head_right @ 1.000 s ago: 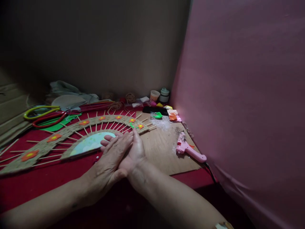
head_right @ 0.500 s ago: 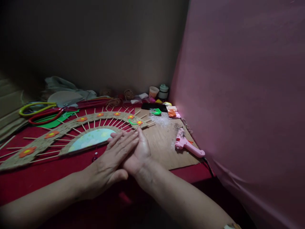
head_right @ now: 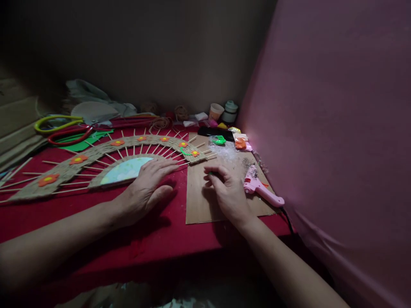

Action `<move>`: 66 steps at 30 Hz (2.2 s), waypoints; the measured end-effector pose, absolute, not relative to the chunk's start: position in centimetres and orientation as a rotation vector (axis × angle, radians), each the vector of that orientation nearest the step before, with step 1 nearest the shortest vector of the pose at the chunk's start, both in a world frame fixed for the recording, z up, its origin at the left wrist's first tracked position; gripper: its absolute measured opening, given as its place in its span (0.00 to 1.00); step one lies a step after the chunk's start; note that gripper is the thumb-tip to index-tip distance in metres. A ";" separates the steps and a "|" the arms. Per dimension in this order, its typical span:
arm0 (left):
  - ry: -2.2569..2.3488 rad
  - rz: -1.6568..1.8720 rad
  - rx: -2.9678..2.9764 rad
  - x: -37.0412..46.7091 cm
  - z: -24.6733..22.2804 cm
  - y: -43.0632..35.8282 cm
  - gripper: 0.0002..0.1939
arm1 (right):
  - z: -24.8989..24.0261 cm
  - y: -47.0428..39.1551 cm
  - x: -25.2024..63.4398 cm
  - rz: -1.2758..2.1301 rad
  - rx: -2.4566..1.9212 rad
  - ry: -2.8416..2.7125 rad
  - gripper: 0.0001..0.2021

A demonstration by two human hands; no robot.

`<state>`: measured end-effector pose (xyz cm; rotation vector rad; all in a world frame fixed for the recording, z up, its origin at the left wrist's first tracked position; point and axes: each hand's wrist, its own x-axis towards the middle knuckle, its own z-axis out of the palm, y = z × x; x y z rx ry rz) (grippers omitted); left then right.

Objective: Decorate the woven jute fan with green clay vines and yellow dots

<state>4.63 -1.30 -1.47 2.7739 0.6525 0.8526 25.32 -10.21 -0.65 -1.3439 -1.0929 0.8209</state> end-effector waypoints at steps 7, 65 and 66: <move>0.588 0.878 2.748 4.7 -1.5 -1.6 0.20 | -3.7 -10.9 27.1 0.094 -1.437 -1.883 0.16; 0.575 0.831 2.738 4.6 -1.8 -2.0 0.19 | -0.6 -9.5 26.4 0.323 -1.984 -2.135 0.38; 0.558 0.822 2.747 4.6 -1.9 -2.0 0.19 | -0.5 -9.8 26.5 0.329 -2.010 -2.114 0.39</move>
